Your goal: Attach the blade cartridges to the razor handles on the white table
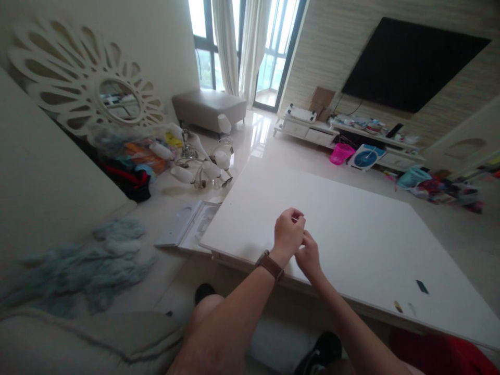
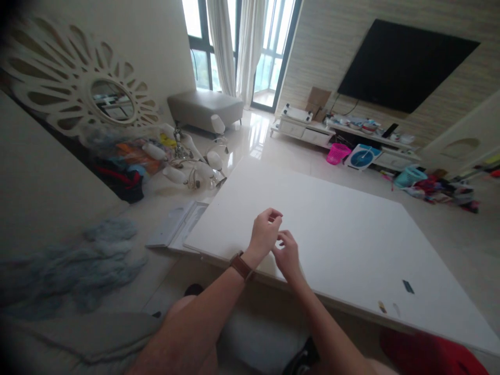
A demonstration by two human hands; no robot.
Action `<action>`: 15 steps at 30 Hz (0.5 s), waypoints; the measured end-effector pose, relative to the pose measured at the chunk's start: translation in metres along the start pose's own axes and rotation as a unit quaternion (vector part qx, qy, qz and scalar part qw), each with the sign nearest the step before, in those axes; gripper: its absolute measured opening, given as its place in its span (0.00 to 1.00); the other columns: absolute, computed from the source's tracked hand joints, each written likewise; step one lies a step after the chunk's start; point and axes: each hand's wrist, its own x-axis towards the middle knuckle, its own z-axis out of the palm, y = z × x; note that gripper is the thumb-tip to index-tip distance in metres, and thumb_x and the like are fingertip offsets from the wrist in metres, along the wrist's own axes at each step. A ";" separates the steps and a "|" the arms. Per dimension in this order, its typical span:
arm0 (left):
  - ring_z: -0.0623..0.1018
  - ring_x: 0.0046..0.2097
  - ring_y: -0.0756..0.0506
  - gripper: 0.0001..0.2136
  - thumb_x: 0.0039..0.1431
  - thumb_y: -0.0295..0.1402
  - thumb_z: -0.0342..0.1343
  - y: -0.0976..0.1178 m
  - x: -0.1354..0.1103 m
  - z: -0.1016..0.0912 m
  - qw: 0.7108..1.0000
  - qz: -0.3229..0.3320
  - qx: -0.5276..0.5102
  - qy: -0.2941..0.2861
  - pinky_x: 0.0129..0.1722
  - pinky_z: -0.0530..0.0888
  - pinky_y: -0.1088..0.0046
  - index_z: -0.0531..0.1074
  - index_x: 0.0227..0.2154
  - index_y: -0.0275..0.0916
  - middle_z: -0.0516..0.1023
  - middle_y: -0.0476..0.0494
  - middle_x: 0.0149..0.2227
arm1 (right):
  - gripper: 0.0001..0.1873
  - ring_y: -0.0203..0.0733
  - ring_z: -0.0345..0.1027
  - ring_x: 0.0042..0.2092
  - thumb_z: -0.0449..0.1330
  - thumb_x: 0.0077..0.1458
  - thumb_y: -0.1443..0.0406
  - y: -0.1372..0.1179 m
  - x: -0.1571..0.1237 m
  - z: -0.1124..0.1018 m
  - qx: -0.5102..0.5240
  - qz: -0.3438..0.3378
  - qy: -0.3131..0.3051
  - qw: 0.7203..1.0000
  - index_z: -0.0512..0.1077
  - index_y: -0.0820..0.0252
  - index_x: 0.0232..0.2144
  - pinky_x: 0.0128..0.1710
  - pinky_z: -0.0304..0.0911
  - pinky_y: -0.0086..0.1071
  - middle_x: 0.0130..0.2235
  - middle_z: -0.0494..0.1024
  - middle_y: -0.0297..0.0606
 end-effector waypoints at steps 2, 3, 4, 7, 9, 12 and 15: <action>0.77 0.42 0.45 0.08 0.57 0.30 0.54 -0.004 0.005 0.000 0.999 -0.041 0.013 -0.002 0.45 0.72 0.70 0.75 0.37 0.36 0.80 0.39 0.40 | 0.06 0.43 0.69 0.38 0.61 0.57 0.63 0.008 -0.015 -0.031 0.026 0.011 0.050 0.998 0.77 0.58 0.36 0.34 0.66 0.36 0.38 0.75 0.39; 0.78 0.43 0.44 0.08 0.58 0.32 0.54 -0.007 0.006 0.002 0.997 -0.068 0.009 -0.030 0.45 0.72 0.69 0.74 0.38 0.35 0.80 0.37 0.41 | 0.05 0.42 0.69 0.38 0.61 0.57 0.64 0.011 -0.022 -0.043 0.024 0.000 0.060 0.998 0.76 0.57 0.36 0.34 0.67 0.36 0.39 0.75 0.39; 0.78 0.43 0.44 0.08 0.59 0.33 0.54 -0.010 0.007 0.005 0.993 -0.097 -0.001 -0.070 0.45 0.73 0.68 0.74 0.37 0.35 0.80 0.36 0.41 | 0.05 0.42 0.69 0.39 0.62 0.57 0.64 0.013 -0.026 -0.052 0.018 -0.015 0.064 0.998 0.76 0.57 0.37 0.34 0.67 0.36 0.39 0.75 0.39; 0.79 0.35 0.44 0.10 0.60 0.35 0.53 -0.020 0.005 0.018 0.970 -0.153 -0.034 -0.188 0.36 0.75 0.68 0.74 0.31 0.33 0.80 0.36 0.35 | 0.06 0.43 0.70 0.40 0.62 0.58 0.66 0.016 -0.032 -0.066 -0.001 -0.063 0.054 0.997 0.76 0.56 0.40 0.34 0.68 0.36 0.40 0.75 0.40; 0.78 0.31 0.47 0.09 0.60 0.32 0.53 -0.026 0.002 0.027 0.964 -0.150 -0.054 -0.213 0.32 0.76 0.70 0.74 0.28 0.33 0.79 0.39 0.31 | 0.08 0.44 0.71 0.42 0.62 0.59 0.66 0.019 -0.030 -0.067 -0.007 -0.084 0.042 0.996 0.76 0.55 0.42 0.36 0.70 0.37 0.42 0.75 0.40; 0.78 0.30 0.49 0.05 0.57 0.28 0.56 -0.033 0.002 0.040 0.967 -0.130 -0.092 -0.200 0.31 0.76 0.74 0.75 0.28 0.32 0.79 0.42 0.29 | 0.09 0.45 0.72 0.44 0.61 0.59 0.67 0.027 -0.025 -0.066 -0.014 -0.107 0.033 0.994 0.75 0.54 0.44 0.42 0.71 0.40 0.44 0.75 0.41; 0.79 0.31 0.48 0.04 0.55 0.27 0.58 -0.039 0.005 0.052 0.977 -0.116 -0.073 -0.166 0.31 0.77 0.74 0.76 0.29 0.32 0.80 0.42 0.29 | 0.11 0.45 0.73 0.44 0.61 0.60 0.67 0.040 -0.021 -0.070 -0.015 -0.128 0.034 0.991 0.75 0.53 0.45 0.45 0.72 0.41 0.44 0.76 0.41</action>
